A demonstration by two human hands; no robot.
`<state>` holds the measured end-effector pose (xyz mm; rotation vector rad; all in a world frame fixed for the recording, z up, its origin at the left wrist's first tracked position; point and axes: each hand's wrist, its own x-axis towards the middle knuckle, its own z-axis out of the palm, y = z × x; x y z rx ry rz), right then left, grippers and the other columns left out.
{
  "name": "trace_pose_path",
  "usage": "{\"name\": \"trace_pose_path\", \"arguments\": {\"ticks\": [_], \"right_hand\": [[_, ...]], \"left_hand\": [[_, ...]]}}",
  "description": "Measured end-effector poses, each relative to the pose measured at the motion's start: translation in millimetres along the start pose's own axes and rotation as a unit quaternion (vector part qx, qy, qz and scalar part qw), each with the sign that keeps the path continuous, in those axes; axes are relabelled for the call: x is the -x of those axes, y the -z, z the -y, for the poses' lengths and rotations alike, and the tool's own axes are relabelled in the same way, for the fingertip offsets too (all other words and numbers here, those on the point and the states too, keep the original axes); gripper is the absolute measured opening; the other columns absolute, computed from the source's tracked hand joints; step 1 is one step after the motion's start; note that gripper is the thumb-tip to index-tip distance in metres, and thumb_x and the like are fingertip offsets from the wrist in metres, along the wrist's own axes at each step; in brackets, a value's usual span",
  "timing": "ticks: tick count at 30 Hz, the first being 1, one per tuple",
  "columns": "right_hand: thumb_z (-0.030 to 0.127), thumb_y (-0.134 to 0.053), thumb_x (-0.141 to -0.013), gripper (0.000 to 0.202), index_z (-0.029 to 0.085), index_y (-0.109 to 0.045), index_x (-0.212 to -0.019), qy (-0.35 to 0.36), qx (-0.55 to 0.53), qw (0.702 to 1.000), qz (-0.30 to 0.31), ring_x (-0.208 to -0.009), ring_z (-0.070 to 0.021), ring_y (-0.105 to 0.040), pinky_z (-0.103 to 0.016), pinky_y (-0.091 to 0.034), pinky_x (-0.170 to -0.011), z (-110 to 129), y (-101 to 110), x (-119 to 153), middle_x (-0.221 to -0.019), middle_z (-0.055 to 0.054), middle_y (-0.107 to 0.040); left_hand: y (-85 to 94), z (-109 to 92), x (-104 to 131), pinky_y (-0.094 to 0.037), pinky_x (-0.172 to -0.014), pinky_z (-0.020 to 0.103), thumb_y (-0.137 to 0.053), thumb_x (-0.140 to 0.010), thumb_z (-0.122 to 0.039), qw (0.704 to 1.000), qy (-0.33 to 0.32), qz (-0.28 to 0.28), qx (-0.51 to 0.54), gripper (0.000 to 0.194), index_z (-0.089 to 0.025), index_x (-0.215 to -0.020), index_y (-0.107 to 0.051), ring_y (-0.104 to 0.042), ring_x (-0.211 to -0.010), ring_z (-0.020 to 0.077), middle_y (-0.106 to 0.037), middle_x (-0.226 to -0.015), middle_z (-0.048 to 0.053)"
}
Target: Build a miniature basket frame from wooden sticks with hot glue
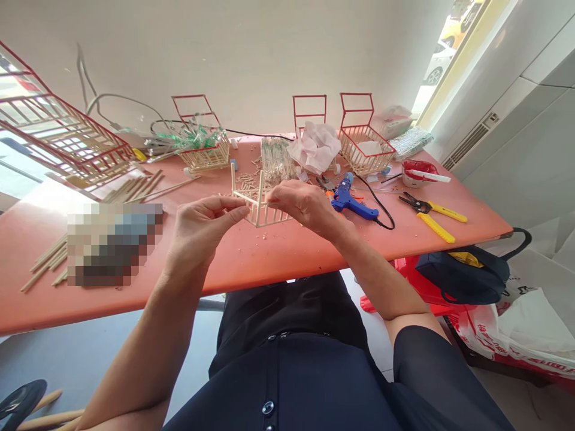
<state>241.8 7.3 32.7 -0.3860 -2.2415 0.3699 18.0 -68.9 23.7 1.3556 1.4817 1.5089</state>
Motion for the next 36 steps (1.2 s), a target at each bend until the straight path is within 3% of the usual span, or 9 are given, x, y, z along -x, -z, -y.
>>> {"name": "trace_pose_path", "arguments": {"ticks": [10,20,30,36], "right_hand": [[0.037,-0.058,-0.112,0.023,0.021,-0.072,-0.104,-0.01,0.003,1.0,0.016,-0.092,-0.017,-0.066,-0.029,-0.05,-0.086,-1,1,3,-0.1,-0.005,-0.075],[0.034,-0.057,-0.112,0.022,0.02,-0.072,-0.104,0.007,0.003,1.0,0.024,-0.093,-0.0171,-0.066,-0.03,-0.05,-0.087,-1,2,2,-0.1,-0.006,-0.076],[0.037,-0.058,-0.112,0.023,0.02,-0.072,-0.102,-0.01,0.004,1.0,0.014,-0.093,-0.0172,-0.067,-0.03,-0.05,-0.086,-1,1,2,-0.099,-0.006,-0.076],[0.037,-0.06,-0.111,0.022,0.02,-0.071,-0.102,-0.008,-0.002,1.0,0.004,-0.091,-0.0166,-0.067,-0.029,-0.051,-0.084,-2,1,2,-0.098,-0.005,-0.075]], "left_hand": [[2.0,-5,2,-0.052,-0.078,0.034,-0.084,-0.075,-0.036,0.999,-0.021,0.011,-0.043,0.013,-0.025,-0.082,-0.087,-0.065,-0.077,0.0182,-0.082,-0.085,0.001],[0.3,-19,11,-0.055,-0.089,0.036,-0.081,-0.077,-0.026,0.987,-0.07,-0.014,-0.144,0.005,-0.029,-0.076,-0.086,-0.067,-0.085,0.0207,-0.082,-0.084,0.0],[4.7,-13,10,-0.044,-0.064,0.031,-0.082,-0.077,-0.038,0.993,-0.035,-0.017,-0.113,0.011,-0.027,-0.078,-0.087,-0.055,-0.065,0.0157,-0.072,-0.068,-0.001],[12.6,-13,10,-0.044,-0.071,0.033,-0.077,-0.086,-0.038,0.984,-0.08,-0.012,-0.159,0.015,-0.027,-0.088,-0.087,-0.052,-0.069,0.016,-0.076,-0.079,0.001]]}}
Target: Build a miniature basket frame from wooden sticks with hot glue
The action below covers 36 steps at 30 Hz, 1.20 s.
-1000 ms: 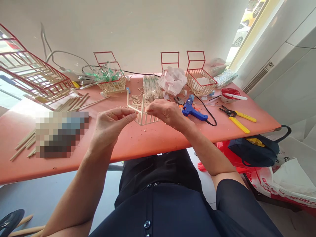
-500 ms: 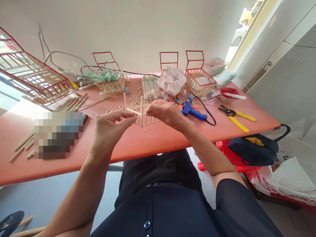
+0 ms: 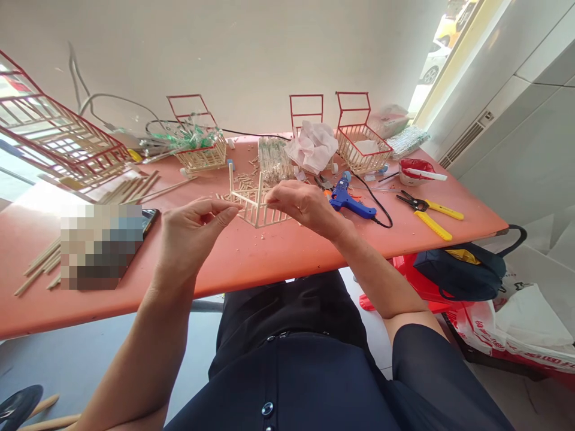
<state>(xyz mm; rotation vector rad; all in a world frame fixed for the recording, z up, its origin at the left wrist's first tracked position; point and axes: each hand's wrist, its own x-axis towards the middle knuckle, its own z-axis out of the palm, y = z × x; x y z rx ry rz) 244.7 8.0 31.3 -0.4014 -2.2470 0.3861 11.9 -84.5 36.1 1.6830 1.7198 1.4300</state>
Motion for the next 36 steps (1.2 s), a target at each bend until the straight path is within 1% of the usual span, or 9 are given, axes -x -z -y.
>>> {"name": "trace_pose_path", "arguments": {"ticks": [4,12,15,22,26,29,31,34,36], "right_hand": [[0.038,-0.058,-0.112,0.024,0.021,-0.071,-0.103,-0.007,0.002,1.0,0.012,-0.092,-0.0176,-0.067,-0.03,-0.051,-0.085,1,0,0,-0.1,-0.006,-0.076],[0.037,-0.057,-0.112,0.023,0.021,-0.072,-0.103,0.008,0.018,1.0,0.011,-0.094,-0.0176,-0.067,-0.03,-0.05,-0.087,2,-1,0,-0.1,-0.006,-0.076],[0.038,-0.057,-0.112,0.024,0.021,-0.072,-0.104,0.004,0.022,1.0,0.009,-0.094,-0.018,-0.068,-0.03,-0.051,-0.087,1,-1,1,-0.1,-0.006,-0.076],[0.04,-0.057,-0.112,0.026,0.021,-0.073,-0.103,-0.001,0.024,1.0,0.009,-0.094,-0.0184,-0.068,-0.031,-0.051,-0.088,0,-2,2,-0.1,-0.006,-0.076],[0.039,-0.057,-0.112,0.025,0.021,-0.073,-0.103,0.002,0.025,1.0,0.013,-0.094,-0.0185,-0.068,-0.031,-0.051,-0.088,0,-2,1,-0.1,-0.006,-0.077],[0.037,-0.057,-0.112,0.024,0.021,-0.072,-0.103,0.014,0.019,1.0,0.014,-0.093,-0.0179,-0.068,-0.031,-0.051,-0.088,0,-2,1,-0.099,-0.005,-0.077],[0.036,-0.058,-0.112,0.023,0.021,-0.072,-0.102,0.02,0.012,1.0,0.009,-0.093,-0.0172,-0.068,-0.03,-0.051,-0.087,0,0,1,-0.098,-0.005,-0.077],[0.037,-0.058,-0.112,0.024,0.02,-0.072,-0.102,0.01,0.01,1.0,0.006,-0.09,-0.0163,-0.069,-0.028,-0.051,-0.084,0,4,2,-0.099,-0.006,-0.076],[0.039,-0.058,-0.112,0.025,0.02,-0.072,-0.102,0.006,0.012,1.0,0.008,-0.089,-0.0158,-0.069,-0.027,-0.051,-0.083,0,7,1,-0.099,-0.006,-0.076]], "left_hand": [[-2.6,-7,-3,-0.048,-0.089,0.039,-0.079,-0.083,-0.034,0.998,-0.036,0.01,-0.041,0.01,-0.028,-0.076,-0.083,-0.057,-0.079,0.0209,-0.074,-0.077,0.001],[-12.1,-10,-4,-0.047,-0.107,0.045,-0.075,-0.084,-0.033,0.997,-0.044,0.019,-0.062,0.027,-0.025,-0.058,-0.07,-0.058,-0.073,0.0195,-0.071,-0.069,-0.001],[-13.9,-9,-4,-0.049,-0.104,0.044,-0.076,-0.081,-0.033,0.998,-0.039,0.009,-0.056,0.029,-0.025,-0.055,-0.067,-0.059,-0.071,0.0191,-0.068,-0.065,-0.002],[-16.1,-6,-4,-0.048,-0.076,0.035,-0.074,-0.08,-0.036,0.998,-0.028,0.008,-0.047,0.028,-0.025,-0.055,-0.067,-0.06,-0.072,0.0194,-0.068,-0.065,-0.001],[-15.5,-4,-2,-0.048,-0.082,0.036,-0.075,-0.082,-0.035,0.998,-0.032,0.016,-0.047,0.031,-0.025,-0.054,-0.067,-0.06,-0.071,0.0191,-0.069,-0.066,-0.001],[-8.6,-6,3,-0.048,-0.09,0.039,-0.075,-0.086,-0.035,0.997,-0.048,0.026,-0.058,0.027,-0.026,-0.06,-0.073,-0.063,-0.076,0.0206,-0.074,-0.072,0.0],[0.1,-7,5,-0.049,-0.091,0.04,-0.075,-0.088,-0.036,0.996,-0.066,0.021,-0.063,0.018,-0.028,-0.074,-0.081,-0.064,-0.084,0.0223,-0.078,-0.082,0.001],[14.7,-5,2,-0.05,-0.085,0.037,-0.074,-0.091,-0.037,0.996,-0.074,-0.021,-0.055,0.015,-0.029,-0.095,-0.087,-0.064,-0.086,0.0212,-0.08,-0.09,0.002],[22.0,0,-4,-0.051,-0.078,0.034,-0.076,-0.089,-0.035,0.997,-0.053,-0.045,-0.034,0.017,-0.028,-0.1,-0.087,-0.063,-0.08,0.0188,-0.079,-0.089,0.002]]}}
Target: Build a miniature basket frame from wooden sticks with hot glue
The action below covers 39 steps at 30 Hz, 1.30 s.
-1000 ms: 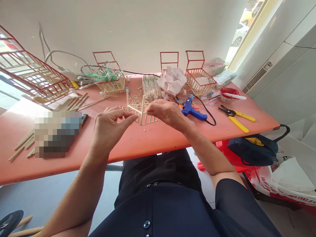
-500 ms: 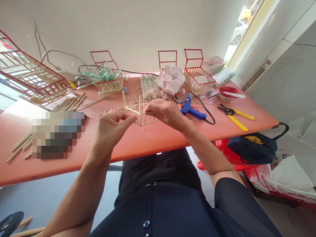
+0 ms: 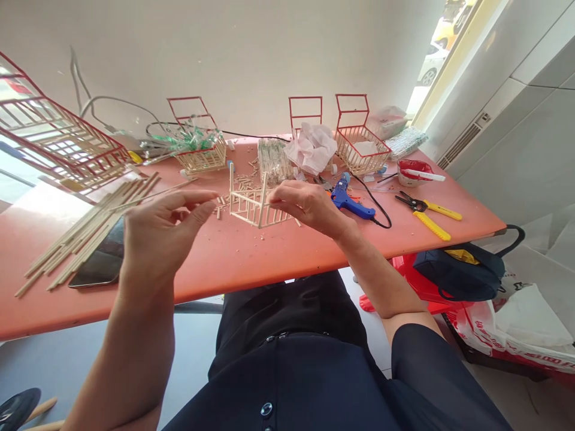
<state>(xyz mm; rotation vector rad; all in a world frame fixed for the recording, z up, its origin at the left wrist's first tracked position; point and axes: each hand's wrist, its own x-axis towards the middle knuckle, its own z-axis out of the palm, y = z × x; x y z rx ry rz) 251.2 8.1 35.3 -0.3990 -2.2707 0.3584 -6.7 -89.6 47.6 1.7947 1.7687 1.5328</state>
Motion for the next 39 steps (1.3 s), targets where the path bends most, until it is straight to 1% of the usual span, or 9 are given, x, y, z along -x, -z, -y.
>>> {"name": "trace_pose_path", "arguments": {"ticks": [6,9,12,15,18,20,25,33,39], "right_hand": [[0.037,-0.057,-0.112,0.024,0.021,-0.072,-0.102,0.037,0.026,0.999,0.019,-0.093,-0.0145,-0.072,-0.025,-0.052,-0.085,2,8,-2,-0.103,-0.006,-0.078],[0.035,-0.057,-0.112,0.022,0.021,-0.073,-0.105,0.055,0.047,0.997,0.033,-0.097,-0.0142,-0.075,-0.024,-0.053,-0.086,-1,12,-1,-0.107,-0.007,-0.08],[0.034,-0.057,-0.113,0.022,0.02,-0.074,-0.108,0.067,0.089,0.993,0.047,-0.1,-0.0149,-0.076,-0.025,-0.054,-0.088,-4,14,1,-0.11,-0.007,-0.081],[0.03,-0.054,-0.113,0.022,0.022,-0.074,-0.108,0.089,0.159,0.981,0.06,-0.101,-0.0156,-0.077,-0.027,-0.054,-0.088,-5,12,4,-0.111,-0.005,-0.083],[0.02,-0.05,-0.113,0.025,0.024,-0.074,-0.107,0.125,0.207,0.968,0.075,-0.103,-0.0151,-0.077,-0.027,-0.052,-0.087,-3,6,5,-0.111,-0.002,-0.084],[0.018,-0.049,-0.113,0.027,0.025,-0.074,-0.106,0.142,0.215,0.962,0.086,-0.1,-0.0144,-0.077,-0.028,-0.052,-0.086,-1,1,6,-0.11,-0.001,-0.085],[0.023,-0.052,-0.113,0.026,0.024,-0.075,-0.102,0.147,0.22,0.96,0.094,-0.091,-0.0133,-0.075,-0.028,-0.049,-0.079,1,-7,6,-0.107,-0.001,-0.085],[0.038,-0.055,-0.113,0.029,0.021,-0.076,-0.106,0.123,0.182,0.969,0.114,-0.094,-0.0182,-0.078,-0.029,-0.051,-0.08,-3,-6,8,-0.106,-0.007,-0.084],[0.036,-0.055,-0.112,0.027,0.021,-0.077,-0.109,0.093,0.151,0.979,0.096,-0.092,-0.0181,-0.079,-0.028,-0.054,-0.081,-11,-6,9,-0.103,-0.007,-0.084]], "left_hand": [[6.2,26,-12,-0.052,-0.075,0.03,-0.08,-0.081,-0.034,0.995,0.097,0.023,0.017,0.02,-0.022,-0.097,-0.084,-0.069,-0.079,0.0177,-0.08,-0.087,0.0],[11.6,38,-17,-0.05,-0.075,0.03,-0.068,-0.087,-0.035,0.994,0.105,0.012,-0.021,0.016,-0.022,-0.083,-0.075,-0.068,-0.075,0.0173,-0.076,-0.079,0.0],[19.6,47,-32,-0.049,-0.078,0.032,-0.052,-0.094,-0.036,0.991,0.092,0.019,-0.097,0.029,-0.023,-0.071,-0.064,-0.065,-0.073,0.0185,-0.073,-0.074,0.002],[23.1,52,-55,-0.047,-0.084,0.034,-0.054,-0.092,-0.037,0.974,0.083,0.028,-0.21,0.029,-0.023,-0.068,-0.061,-0.061,-0.074,0.0199,-0.07,-0.07,0.002],[16.5,56,-75,-0.047,-0.084,0.032,-0.064,-0.085,-0.031,0.966,0.068,0.086,-0.235,0.012,-0.021,-0.08,-0.069,-0.063,-0.079,0.0202,-0.075,-0.081,0.003],[7.3,61,-82,-0.048,-0.087,0.032,-0.065,-0.083,-0.025,0.966,0.049,0.131,-0.216,0.015,-0.02,-0.092,-0.076,-0.067,-0.087,0.0221,-0.08,-0.091,0.005],[-12.2,82,-84,-0.051,-0.091,0.037,-0.062,-0.085,-0.021,0.965,0.044,0.153,-0.21,0.022,-0.02,-0.095,-0.081,-0.073,-0.095,0.0277,-0.082,-0.099,0.009],[-8.2,125,-90,-0.053,-0.096,0.042,-0.062,-0.08,-0.026,0.957,-0.025,0.211,-0.2,0.021,-0.023,-0.092,-0.08,-0.072,-0.098,0.0309,-0.08,-0.1,0.011],[-11.8,129,-95,-0.053,-0.1,0.046,-0.06,-0.088,-0.027,0.928,-0.106,0.253,-0.254,0.018,-0.022,-0.092,-0.077,-0.066,-0.117,0.0359,-0.074,-0.113,0.015]]}}
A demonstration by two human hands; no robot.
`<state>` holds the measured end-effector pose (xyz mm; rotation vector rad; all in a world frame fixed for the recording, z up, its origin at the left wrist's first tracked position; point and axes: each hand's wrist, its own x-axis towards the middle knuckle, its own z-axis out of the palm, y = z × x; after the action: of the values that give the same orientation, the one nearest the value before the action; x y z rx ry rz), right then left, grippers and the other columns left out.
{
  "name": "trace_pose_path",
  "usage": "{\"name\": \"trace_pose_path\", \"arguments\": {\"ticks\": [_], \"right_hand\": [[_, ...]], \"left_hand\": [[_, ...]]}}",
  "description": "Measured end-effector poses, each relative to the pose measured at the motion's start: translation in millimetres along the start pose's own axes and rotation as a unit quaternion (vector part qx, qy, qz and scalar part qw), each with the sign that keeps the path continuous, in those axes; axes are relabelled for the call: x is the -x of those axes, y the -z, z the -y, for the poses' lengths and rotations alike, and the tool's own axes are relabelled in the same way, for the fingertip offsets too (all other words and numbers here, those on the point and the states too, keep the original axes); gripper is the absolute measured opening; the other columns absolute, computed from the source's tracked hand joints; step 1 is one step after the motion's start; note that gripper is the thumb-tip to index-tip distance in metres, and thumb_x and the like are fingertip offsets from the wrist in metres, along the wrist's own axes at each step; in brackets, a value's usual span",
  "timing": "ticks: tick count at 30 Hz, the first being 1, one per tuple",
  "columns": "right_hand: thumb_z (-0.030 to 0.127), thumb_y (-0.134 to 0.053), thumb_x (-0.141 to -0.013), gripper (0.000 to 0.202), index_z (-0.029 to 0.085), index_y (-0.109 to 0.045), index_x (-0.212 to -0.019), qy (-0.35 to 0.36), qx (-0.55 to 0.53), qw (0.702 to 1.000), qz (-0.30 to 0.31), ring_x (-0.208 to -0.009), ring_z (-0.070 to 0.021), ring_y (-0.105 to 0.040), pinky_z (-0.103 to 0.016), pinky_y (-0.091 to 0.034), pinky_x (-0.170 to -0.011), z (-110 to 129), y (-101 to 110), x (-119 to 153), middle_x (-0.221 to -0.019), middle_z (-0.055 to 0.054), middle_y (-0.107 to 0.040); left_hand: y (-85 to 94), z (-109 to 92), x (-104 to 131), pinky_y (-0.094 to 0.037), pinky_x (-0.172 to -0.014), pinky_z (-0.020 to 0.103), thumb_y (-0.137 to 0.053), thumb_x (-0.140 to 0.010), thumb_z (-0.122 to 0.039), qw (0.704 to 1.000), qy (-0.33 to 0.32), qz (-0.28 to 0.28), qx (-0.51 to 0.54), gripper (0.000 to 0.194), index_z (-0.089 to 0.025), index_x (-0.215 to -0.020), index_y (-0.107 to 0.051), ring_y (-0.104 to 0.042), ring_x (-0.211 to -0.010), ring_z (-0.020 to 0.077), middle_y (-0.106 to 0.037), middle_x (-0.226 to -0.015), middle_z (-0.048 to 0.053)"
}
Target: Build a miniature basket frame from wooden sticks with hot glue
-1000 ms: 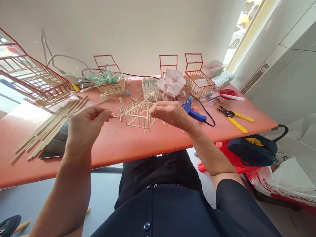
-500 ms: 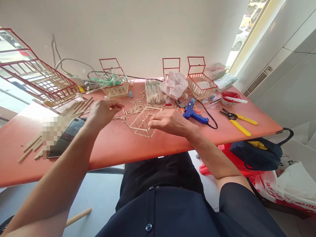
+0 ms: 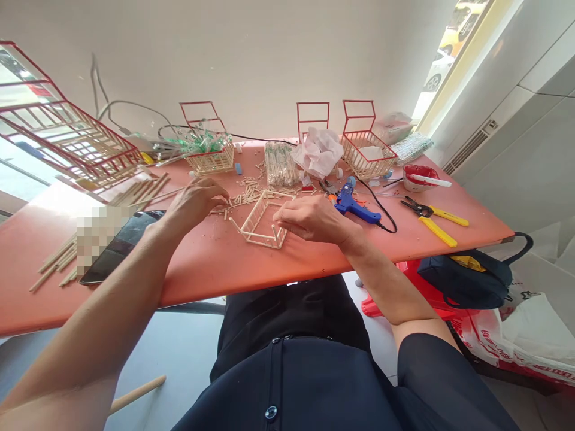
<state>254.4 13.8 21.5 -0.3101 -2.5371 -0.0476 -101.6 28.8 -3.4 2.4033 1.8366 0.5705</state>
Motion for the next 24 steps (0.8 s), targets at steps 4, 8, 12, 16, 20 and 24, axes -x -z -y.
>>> {"name": "trace_pose_path", "arguments": {"ticks": [4,8,12,16,20,24], "right_hand": [[0.034,-0.053,-0.113,0.028,0.021,-0.077,-0.111,-0.065,-0.012,0.996,-0.067,-0.099,-0.0181,-0.079,-0.028,-0.057,-0.086,1,12,-2,-0.106,-0.007,-0.084],[0.037,-0.054,-0.111,0.028,0.022,-0.077,-0.115,-0.194,0.048,0.975,-0.101,-0.107,-0.0227,-0.078,-0.034,-0.057,-0.098,12,43,11,-0.113,-0.008,-0.083],[0.039,-0.068,-0.102,0.033,0.022,-0.074,-0.129,-0.355,0.164,0.92,-0.033,-0.117,-0.0324,-0.074,-0.043,-0.057,-0.099,21,72,50,-0.13,-0.013,-0.077],[0.041,-0.075,-0.095,0.051,0.016,-0.068,-0.139,-0.419,0.239,0.873,0.066,-0.123,-0.0385,-0.068,-0.05,-0.055,-0.104,22,76,82,-0.137,-0.018,-0.071],[0.027,-0.066,-0.097,0.049,0.012,-0.063,-0.144,-0.441,0.255,0.85,0.135,-0.125,-0.0387,-0.065,-0.05,-0.053,-0.105,17,62,83,-0.143,-0.021,-0.068],[0.014,-0.055,-0.095,0.047,0.009,-0.064,-0.141,-0.465,0.282,0.821,0.172,-0.122,-0.0384,-0.066,-0.05,-0.051,-0.102,10,48,77,-0.136,-0.024,-0.071]], "left_hand": [[1.8,-5,1,-0.053,-0.096,0.046,-0.057,-0.087,-0.021,0.999,0.026,0.016,-0.042,0.015,-0.021,-0.086,-0.072,-0.062,-0.12,0.0368,-0.071,-0.113,0.016],[5.7,-7,5,-0.051,-0.094,0.042,-0.055,-0.084,-0.017,0.996,0.084,-0.013,-0.018,0.011,-0.023,-0.079,-0.063,-0.064,-0.113,0.0339,-0.072,-0.101,0.013],[15.0,-13,10,-0.05,-0.085,0.034,-0.062,-0.086,-0.019,0.97,0.169,-0.137,0.108,0.004,-0.021,-0.085,-0.065,-0.066,-0.087,0.0226,-0.072,-0.084,0.005],[22.0,-33,10,-0.047,-0.073,0.027,-0.068,-0.084,-0.016,0.905,0.179,-0.212,0.322,0.018,-0.017,-0.1,-0.075,-0.062,-0.071,0.0138,-0.073,-0.077,0.0],[26.9,-60,9,-0.044,-0.064,0.025,-0.079,-0.077,-0.01,0.811,0.202,-0.215,0.505,0.013,-0.015,-0.09,-0.078,-0.054,-0.06,0.0093,-0.071,-0.068,0.0],[37.9,-78,10,-0.043,-0.057,0.023,-0.088,-0.07,-0.015,0.772,0.172,-0.204,0.577,0.015,-0.014,-0.081,-0.077,-0.054,-0.056,0.0086,-0.071,-0.068,0.003]]}}
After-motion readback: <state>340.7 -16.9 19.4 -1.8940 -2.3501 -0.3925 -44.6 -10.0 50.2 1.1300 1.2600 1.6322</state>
